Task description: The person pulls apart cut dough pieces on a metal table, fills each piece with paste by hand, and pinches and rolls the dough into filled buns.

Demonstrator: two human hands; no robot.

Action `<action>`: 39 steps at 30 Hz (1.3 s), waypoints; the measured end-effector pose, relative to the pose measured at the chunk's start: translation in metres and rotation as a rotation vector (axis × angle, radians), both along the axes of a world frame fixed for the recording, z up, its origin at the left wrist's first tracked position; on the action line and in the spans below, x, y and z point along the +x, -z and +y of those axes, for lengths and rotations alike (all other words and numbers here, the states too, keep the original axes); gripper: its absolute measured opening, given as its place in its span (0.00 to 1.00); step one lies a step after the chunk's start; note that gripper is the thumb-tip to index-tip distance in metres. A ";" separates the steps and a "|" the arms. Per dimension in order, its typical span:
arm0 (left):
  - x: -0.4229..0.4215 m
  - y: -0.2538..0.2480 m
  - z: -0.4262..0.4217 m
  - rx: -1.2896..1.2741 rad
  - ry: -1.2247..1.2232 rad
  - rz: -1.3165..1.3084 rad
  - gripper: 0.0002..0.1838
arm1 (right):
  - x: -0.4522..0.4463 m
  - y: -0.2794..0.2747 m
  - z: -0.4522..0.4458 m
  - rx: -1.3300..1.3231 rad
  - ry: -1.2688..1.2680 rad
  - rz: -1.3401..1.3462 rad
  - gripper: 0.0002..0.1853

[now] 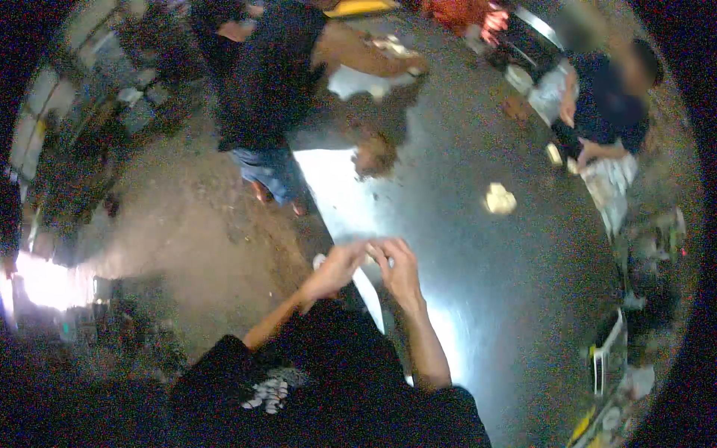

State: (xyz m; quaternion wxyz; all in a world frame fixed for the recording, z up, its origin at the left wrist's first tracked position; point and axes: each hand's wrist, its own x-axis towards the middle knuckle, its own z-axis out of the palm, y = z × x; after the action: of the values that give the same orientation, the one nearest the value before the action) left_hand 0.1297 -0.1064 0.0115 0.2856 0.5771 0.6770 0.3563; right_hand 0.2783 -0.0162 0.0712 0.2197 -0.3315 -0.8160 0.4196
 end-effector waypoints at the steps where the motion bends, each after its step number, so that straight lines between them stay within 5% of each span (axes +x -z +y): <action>1: -0.001 -0.008 -0.010 -0.031 -0.021 -0.490 0.21 | 0.005 0.012 0.004 0.022 0.005 0.074 0.11; 2: 0.003 -0.019 -0.019 -0.048 -0.020 -0.986 0.23 | 0.009 0.024 0.005 0.042 0.014 0.145 0.11; 4: 0.006 -0.034 -0.030 -0.072 -0.096 -1.167 0.26 | 0.011 0.025 0.001 -0.130 0.008 0.259 0.10; 8: 0.010 0.006 -0.017 0.015 -0.029 -1.313 0.24 | -0.002 0.003 -0.010 0.096 -0.128 0.311 0.10; 11: 0.000 0.003 -0.006 0.019 -0.069 -1.642 0.22 | -0.006 0.006 0.000 -0.263 0.121 0.230 0.11; 12: -0.001 0.004 0.000 0.014 -0.055 -1.641 0.22 | -0.010 0.003 0.003 -0.256 0.132 0.233 0.11; 14: 0.002 0.007 0.012 0.115 -0.172 -1.624 0.18 | -0.019 -0.004 0.000 0.512 0.067 0.166 0.11; 16: -0.005 -0.005 0.028 0.105 -0.148 -1.550 0.15 | -0.027 -0.015 -0.002 0.372 0.102 0.154 0.11; 18: -0.007 -0.019 0.036 0.123 -0.128 -1.009 0.14 | -0.030 -0.017 -0.001 -0.324 0.328 0.306 0.10; 20: -0.013 -0.023 0.048 0.126 -0.079 -1.002 0.13 | -0.030 -0.003 0.011 -0.184 0.301 0.253 0.09; 22: -0.018 -0.013 0.061 0.101 -0.095 -1.319 0.13 | -0.030 -0.003 0.016 -0.071 0.249 0.260 0.08; 25: -0.018 -0.017 0.074 0.093 -0.094 -1.053 0.12 | -0.044 -0.021 0.012 -0.132 0.380 0.505 0.07; 27: -0.017 -0.023 0.084 0.144 -0.019 -0.880 0.11 | -0.032 -0.008 0.024 -0.118 0.402 0.431 0.08; 31: -0.003 -0.018 0.101 -0.054 0.033 -1.196 0.10 | -0.014 -0.012 0.026 0.055 0.470 0.339 0.06; 34: 0.018 -0.020 0.112 0.071 0.094 -1.271 0.13 | 0.002 -0.021 0.020 0.095 0.563 0.332 0.05; 36: 0.030 -0.019 0.110 0.104 0.241 -1.021 0.16 | 0.019 -0.014 0.014 0.053 0.618 0.314 0.04; 39: 0.026 -0.003 0.103 0.105 0.105 -0.639 0.18 | 0.053 0.057 0.012 0.189 0.619 -0.081 0.05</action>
State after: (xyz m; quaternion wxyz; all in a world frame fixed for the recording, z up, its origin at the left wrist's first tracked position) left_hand 0.1557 -0.0037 0.0147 0.4716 0.4840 0.5032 0.5387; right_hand 0.3316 -0.0044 0.0140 0.3342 -0.5585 -0.7198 0.2416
